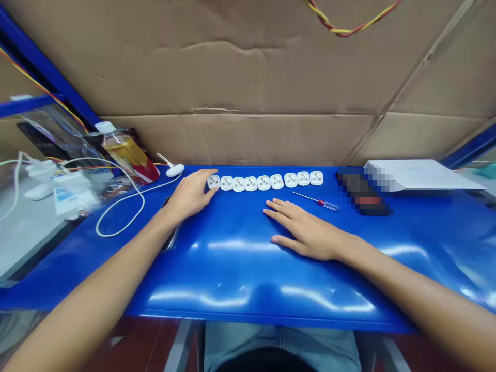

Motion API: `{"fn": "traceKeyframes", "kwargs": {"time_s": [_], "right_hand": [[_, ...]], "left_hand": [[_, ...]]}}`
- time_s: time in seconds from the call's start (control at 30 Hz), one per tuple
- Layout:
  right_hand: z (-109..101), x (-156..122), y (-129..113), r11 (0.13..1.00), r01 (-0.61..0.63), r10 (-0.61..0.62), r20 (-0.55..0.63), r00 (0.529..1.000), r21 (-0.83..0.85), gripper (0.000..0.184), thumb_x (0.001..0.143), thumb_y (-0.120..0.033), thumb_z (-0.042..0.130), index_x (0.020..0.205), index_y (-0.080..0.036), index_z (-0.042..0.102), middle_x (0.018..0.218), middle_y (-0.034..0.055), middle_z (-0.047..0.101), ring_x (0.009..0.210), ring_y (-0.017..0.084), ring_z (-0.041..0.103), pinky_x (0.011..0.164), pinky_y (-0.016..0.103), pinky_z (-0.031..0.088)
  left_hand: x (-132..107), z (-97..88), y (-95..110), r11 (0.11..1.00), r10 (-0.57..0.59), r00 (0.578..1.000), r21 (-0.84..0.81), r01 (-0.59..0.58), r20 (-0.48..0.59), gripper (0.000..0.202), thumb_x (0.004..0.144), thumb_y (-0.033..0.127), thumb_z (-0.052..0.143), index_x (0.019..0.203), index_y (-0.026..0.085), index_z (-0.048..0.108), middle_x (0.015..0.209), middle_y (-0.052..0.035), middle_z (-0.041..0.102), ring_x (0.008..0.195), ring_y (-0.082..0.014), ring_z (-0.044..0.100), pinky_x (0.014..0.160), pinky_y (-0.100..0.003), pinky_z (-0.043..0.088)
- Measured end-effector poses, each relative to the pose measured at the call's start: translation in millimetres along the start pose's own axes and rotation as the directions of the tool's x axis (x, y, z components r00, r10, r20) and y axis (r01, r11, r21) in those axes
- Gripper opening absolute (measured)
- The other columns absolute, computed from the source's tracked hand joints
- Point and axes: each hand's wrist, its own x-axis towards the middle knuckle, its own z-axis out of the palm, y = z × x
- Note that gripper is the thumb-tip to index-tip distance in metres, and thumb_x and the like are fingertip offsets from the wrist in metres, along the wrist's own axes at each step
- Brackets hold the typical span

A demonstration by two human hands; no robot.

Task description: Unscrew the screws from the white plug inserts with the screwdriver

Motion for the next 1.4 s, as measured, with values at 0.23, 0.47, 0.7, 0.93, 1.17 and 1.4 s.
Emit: {"fn": "traceKeyframes", "kwargs": {"time_s": [0.23, 0.47, 0.7, 0.93, 1.17, 1.4], "right_hand": [[-8.9, -7.9, 7.8, 0.998, 0.029, -0.032, -0.038, 0.999, -0.056, 0.069, 0.107, -0.060, 0.050, 0.161, -0.016, 0.051, 0.171, 0.0173, 0.042, 0.159, 0.036, 0.041, 0.131, 0.057, 0.036], [-26.5, -16.0, 22.1, 0.989, -0.021, 0.006, -0.102, 0.995, -0.146, 0.043, 0.106, -0.036, 0.052, 0.145, -0.022, 0.064, 0.152, 0.0128, 0.064, 0.134, 0.032, 0.066, 0.111, 0.049, 0.057], [-30.6, -19.4, 25.8, 0.802, -0.418, 0.285, -0.342, 0.896, -0.427, 0.040, 0.099, -0.020, 0.048, 0.133, -0.008, 0.065, 0.134, 0.0263, 0.068, 0.122, 0.044, 0.066, 0.092, 0.057, 0.060], [-25.4, -29.2, 34.6, 0.679, -0.532, 0.412, -0.338, 0.846, -0.505, 0.022, 0.100, -0.019, 0.045, 0.097, -0.015, 0.066, 0.095, 0.0201, 0.075, 0.083, 0.032, 0.073, 0.066, 0.039, 0.051], [-27.0, -16.0, 18.2, 0.947, -0.322, 0.294, -0.423, 0.857, 0.007, 0.019, 0.106, -0.033, 0.050, 0.111, -0.021, 0.064, 0.097, 0.0081, 0.080, 0.085, 0.026, 0.076, 0.073, 0.035, 0.053], [-11.3, -12.9, -2.2, 1.000, 0.021, -0.015, -0.494, 0.869, 0.007, 0.024, 0.108, -0.029, 0.051, 0.119, -0.020, 0.070, 0.109, 0.0086, 0.082, 0.095, 0.023, 0.078, 0.082, 0.035, 0.061]], "left_hand": [[-1.0, -15.0, 0.4, 0.999, -0.039, 0.999, 0.007, 0.039, 0.034, 0.044, 0.093, 0.040, 0.064, 0.130, 0.018, 0.071, 0.133, -0.0135, 0.075, 0.119, -0.0355, 0.071, 0.102, -0.045, 0.053], [-12.1, -33.8, 36.7, 0.986, -0.052, 0.970, -0.139, 0.087, 0.236, 0.048, 0.074, 0.059, 0.085, 0.104, 0.022, 0.074, 0.089, -0.0040, 0.079, 0.086, -0.0292, 0.074, 0.071, -0.034, 0.050], [-27.7, -15.3, 69.6, 0.950, 0.146, 0.975, -0.300, -0.091, 0.167, 0.069, 0.086, 0.073, 0.073, 0.134, 0.023, 0.069, 0.107, -0.0075, 0.076, 0.090, -0.0280, 0.071, 0.077, -0.037, 0.053], [-24.8, -22.0, 56.5, 0.895, 0.334, 0.899, -0.395, -0.209, 0.283, 0.068, 0.091, 0.063, 0.074, 0.145, 0.022, 0.063, 0.132, -0.0111, 0.072, 0.111, -0.0287, 0.070, 0.096, -0.039, 0.054], [-25.8, -1.8, 62.9, 0.857, 0.341, 0.921, -0.466, -0.222, 0.190, 0.053, 0.094, 0.055, 0.075, 0.134, 0.021, 0.070, 0.120, -0.0082, 0.075, 0.104, -0.0252, 0.068, 0.092, -0.037, 0.053], [-28.4, 6.0, 67.2, 0.835, 0.348, 0.926, -0.498, -0.235, 0.147, 0.055, 0.096, 0.053, 0.075, 0.142, 0.024, 0.068, 0.129, -0.0080, 0.075, 0.110, -0.0257, 0.070, 0.096, -0.039, 0.053]]}}
